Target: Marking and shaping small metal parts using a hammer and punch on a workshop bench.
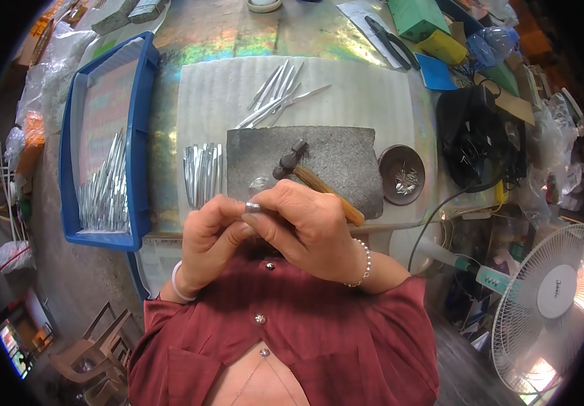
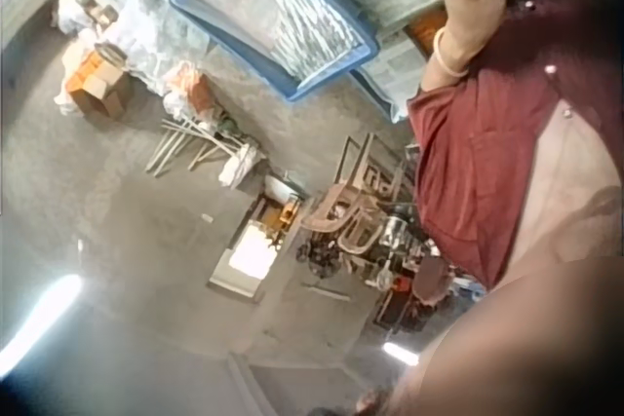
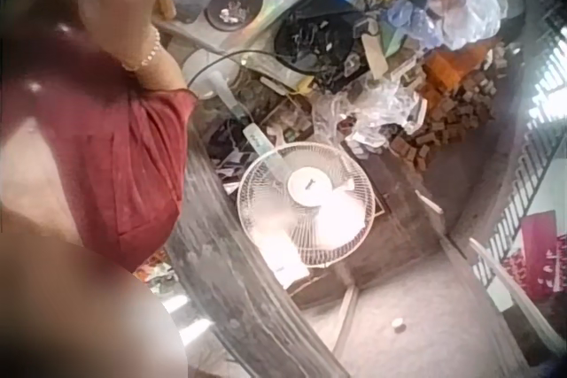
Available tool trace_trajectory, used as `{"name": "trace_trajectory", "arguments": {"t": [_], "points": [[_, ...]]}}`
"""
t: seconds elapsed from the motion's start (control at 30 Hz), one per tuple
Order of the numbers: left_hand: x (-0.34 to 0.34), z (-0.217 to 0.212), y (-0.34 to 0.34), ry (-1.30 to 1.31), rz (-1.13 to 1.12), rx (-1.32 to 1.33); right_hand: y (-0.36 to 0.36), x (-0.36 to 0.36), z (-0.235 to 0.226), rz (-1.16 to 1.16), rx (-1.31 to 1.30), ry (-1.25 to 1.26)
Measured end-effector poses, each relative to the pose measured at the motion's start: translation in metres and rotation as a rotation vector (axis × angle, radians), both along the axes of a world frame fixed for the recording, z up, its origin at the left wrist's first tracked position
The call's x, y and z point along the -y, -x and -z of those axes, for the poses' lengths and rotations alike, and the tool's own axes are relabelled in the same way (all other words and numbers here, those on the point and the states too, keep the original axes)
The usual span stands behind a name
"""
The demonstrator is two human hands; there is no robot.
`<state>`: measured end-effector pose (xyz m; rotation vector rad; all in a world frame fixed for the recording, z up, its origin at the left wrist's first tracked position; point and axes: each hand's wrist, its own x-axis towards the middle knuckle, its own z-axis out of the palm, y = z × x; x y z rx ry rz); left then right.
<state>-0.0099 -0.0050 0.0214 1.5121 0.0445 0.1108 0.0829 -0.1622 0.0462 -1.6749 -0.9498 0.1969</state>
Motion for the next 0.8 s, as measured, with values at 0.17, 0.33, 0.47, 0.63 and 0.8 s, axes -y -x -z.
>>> {"name": "trace_trajectory", "arguments": {"t": [0.17,0.33,0.47,0.63,0.8], "points": [[-0.001,0.002,-0.002,-0.041,0.013,0.016,0.0,-0.001,-0.003,0.014,-0.041,0.026],[-0.003,-0.002,-0.004,-0.077,0.053,0.0,0.001,0.0,0.001,0.013,-0.097,0.038],[0.002,0.005,-0.007,0.106,0.071,-0.091,-0.001,0.002,0.009,0.022,-0.322,0.087],[0.001,0.008,-0.015,0.356,0.123,-0.28,-0.014,-0.001,0.017,-0.005,-0.891,-0.031],[-0.013,-0.006,-0.028,0.284,0.271,-0.472,-0.018,-0.002,0.03,0.033,-1.173,-0.132]]}}
